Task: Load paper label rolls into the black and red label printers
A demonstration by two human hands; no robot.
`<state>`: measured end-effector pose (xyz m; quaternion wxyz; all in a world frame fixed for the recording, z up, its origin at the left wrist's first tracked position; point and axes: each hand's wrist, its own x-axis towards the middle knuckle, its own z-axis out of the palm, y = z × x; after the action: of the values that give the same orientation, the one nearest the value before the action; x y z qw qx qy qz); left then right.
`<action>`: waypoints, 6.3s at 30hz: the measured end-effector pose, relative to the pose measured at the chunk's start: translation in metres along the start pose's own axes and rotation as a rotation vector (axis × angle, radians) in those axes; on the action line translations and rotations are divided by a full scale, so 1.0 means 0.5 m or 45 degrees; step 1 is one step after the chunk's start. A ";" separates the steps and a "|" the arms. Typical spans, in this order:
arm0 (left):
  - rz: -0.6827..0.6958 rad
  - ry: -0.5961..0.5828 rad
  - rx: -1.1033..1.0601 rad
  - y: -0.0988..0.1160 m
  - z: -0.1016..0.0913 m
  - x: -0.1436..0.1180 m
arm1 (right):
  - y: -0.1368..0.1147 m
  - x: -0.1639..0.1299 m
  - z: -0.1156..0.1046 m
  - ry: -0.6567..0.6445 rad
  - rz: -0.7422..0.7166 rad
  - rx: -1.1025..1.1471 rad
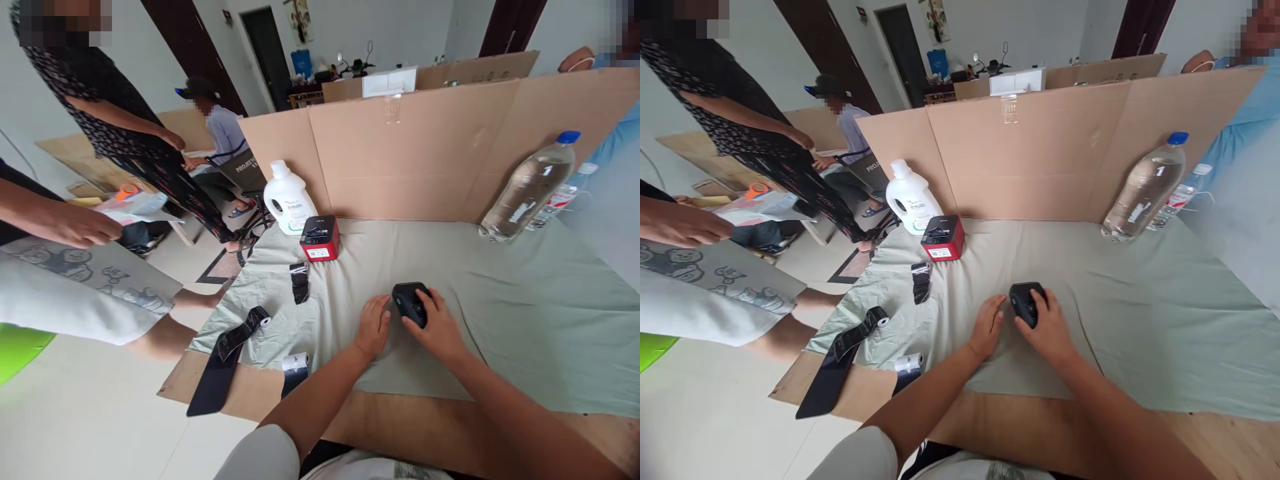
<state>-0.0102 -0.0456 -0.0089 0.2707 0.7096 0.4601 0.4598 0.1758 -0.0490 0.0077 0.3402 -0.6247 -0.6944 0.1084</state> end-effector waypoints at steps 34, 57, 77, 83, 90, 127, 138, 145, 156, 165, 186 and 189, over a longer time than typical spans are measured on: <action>-1.030 -0.528 -0.792 -0.002 -0.038 0.103 | 0.019 -0.072 0.100 0.151 -0.025 0.239; -1.007 -0.502 -0.768 0.002 -0.035 0.106 | -0.002 -0.068 0.073 0.247 0.143 0.459; -1.005 -0.526 -0.820 0.003 -0.040 0.107 | 0.000 0.025 0.021 0.218 0.291 0.469; -0.988 -0.526 -0.865 -0.001 -0.040 0.105 | 0.002 0.037 0.028 0.122 0.222 0.605; -0.984 -0.346 -0.420 0.020 -0.040 0.101 | 0.042 -0.016 0.039 0.163 0.305 0.622; -0.186 -0.862 0.872 0.110 0.023 0.176 | 0.043 -0.025 0.047 0.206 0.250 0.590; -0.188 -0.725 0.276 0.076 0.006 0.175 | 0.037 -0.027 0.038 0.249 0.175 0.593; 0.115 -0.577 -0.006 0.097 0.008 0.130 | -0.011 -0.034 0.001 0.239 -0.017 0.636; 0.239 -0.398 -0.039 0.107 0.032 0.011 | 0.053 -0.004 -0.089 -0.128 0.458 0.933; 0.124 -0.292 0.308 0.088 -0.134 -0.043 | -0.053 -0.139 -0.069 -0.535 0.587 1.067; -0.710 -0.565 0.281 0.096 -0.481 -0.022 | -0.172 -0.133 0.064 -0.561 -0.144 0.755; -0.490 -0.648 -0.043 0.120 -0.375 0.036 | -0.090 -0.095 0.010 -0.166 -0.257 0.592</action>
<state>-0.1524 -0.0623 0.1277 0.4709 0.6971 0.4959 0.2153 0.1366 -0.1013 0.0139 0.4383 -0.4491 -0.7301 0.2705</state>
